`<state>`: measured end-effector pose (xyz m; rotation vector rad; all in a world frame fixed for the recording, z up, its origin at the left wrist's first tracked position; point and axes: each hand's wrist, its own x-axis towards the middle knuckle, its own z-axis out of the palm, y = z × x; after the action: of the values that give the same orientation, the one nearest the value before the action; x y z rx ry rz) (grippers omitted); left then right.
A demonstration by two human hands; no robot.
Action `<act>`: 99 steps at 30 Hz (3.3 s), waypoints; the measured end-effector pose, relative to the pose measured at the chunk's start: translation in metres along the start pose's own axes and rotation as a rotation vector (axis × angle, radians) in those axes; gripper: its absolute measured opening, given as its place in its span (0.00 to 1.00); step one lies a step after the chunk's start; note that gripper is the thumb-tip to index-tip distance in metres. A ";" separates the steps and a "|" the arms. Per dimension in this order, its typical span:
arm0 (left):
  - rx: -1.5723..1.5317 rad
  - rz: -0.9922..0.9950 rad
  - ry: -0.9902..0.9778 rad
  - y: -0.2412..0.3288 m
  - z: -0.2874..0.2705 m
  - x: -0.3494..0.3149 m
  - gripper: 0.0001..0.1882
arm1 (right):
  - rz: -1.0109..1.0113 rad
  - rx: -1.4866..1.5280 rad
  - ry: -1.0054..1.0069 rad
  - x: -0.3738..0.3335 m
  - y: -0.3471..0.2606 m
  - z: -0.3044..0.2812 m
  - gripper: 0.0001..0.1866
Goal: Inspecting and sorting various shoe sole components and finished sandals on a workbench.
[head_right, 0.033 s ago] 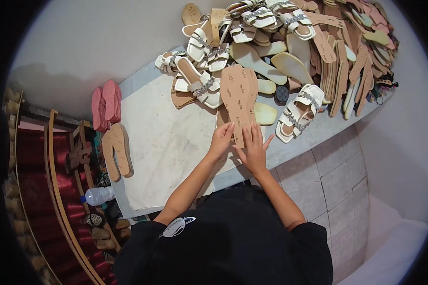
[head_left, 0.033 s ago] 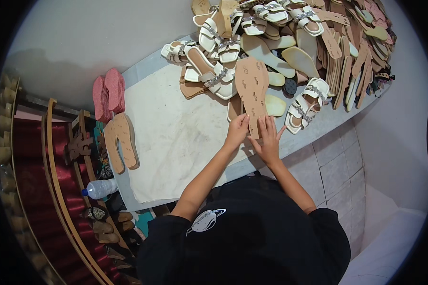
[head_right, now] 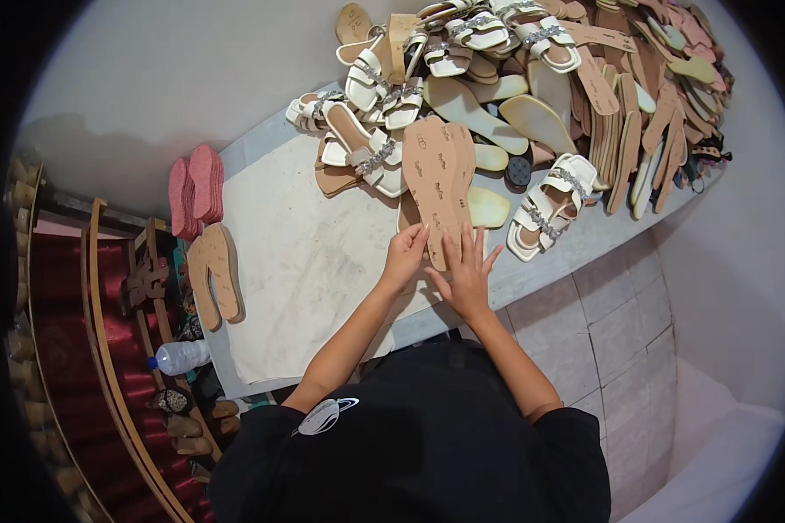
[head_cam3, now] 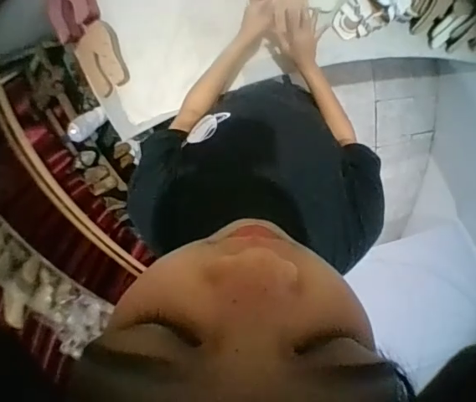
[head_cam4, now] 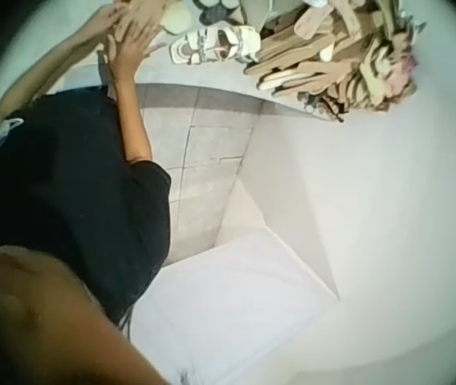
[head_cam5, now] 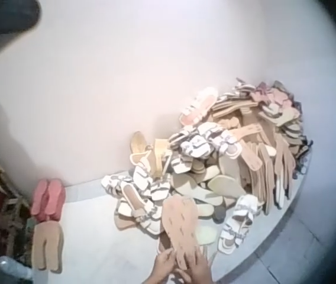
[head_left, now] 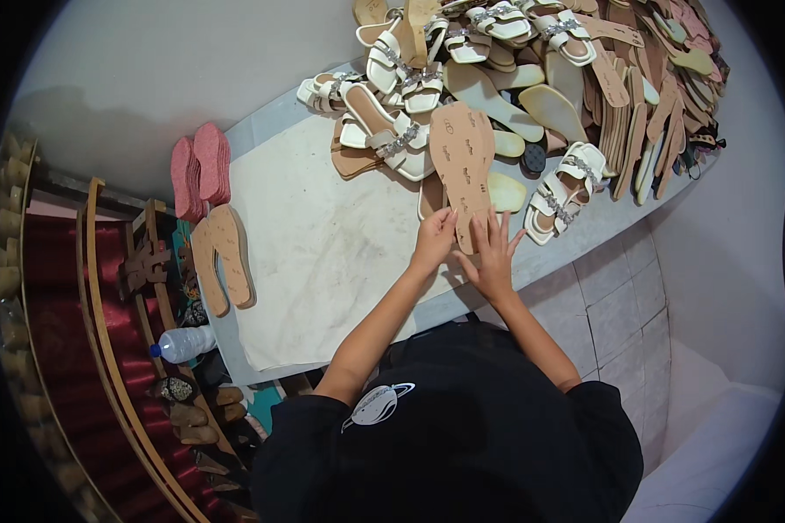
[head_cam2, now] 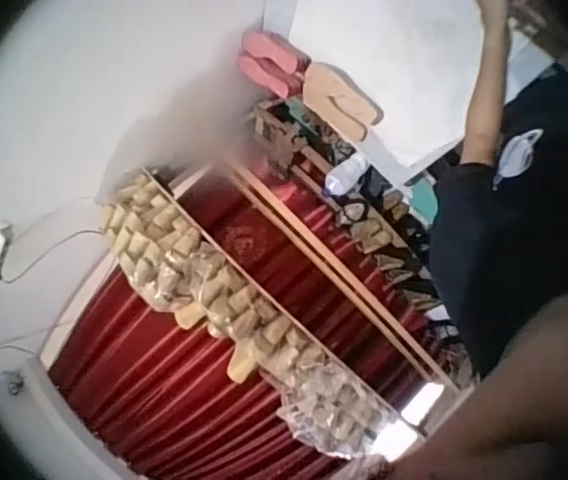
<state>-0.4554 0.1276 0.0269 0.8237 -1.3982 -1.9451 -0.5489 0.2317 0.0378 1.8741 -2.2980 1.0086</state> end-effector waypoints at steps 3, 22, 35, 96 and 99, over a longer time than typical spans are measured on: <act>-0.089 -0.077 0.054 0.020 -0.003 -0.013 0.15 | -0.284 -0.005 -0.014 -0.007 0.000 -0.002 0.33; 0.158 0.011 0.165 0.030 -0.075 -0.123 0.13 | -0.899 0.060 -0.410 0.058 -0.019 0.019 0.28; 0.187 0.009 0.346 0.034 -0.153 -0.208 0.15 | -0.426 0.012 -0.059 0.126 -0.106 0.085 0.28; 0.881 0.225 1.174 0.053 -0.449 -0.257 0.11 | -0.591 -0.007 -0.566 0.053 -0.413 0.286 0.37; 0.863 0.218 1.164 0.053 -0.450 -0.258 0.11 | -0.590 -0.016 -0.575 0.052 -0.414 0.286 0.37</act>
<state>0.0584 0.0474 0.0000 1.6922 -1.3624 -0.3522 -0.0908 0.0178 0.0250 2.8567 -1.6998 0.4067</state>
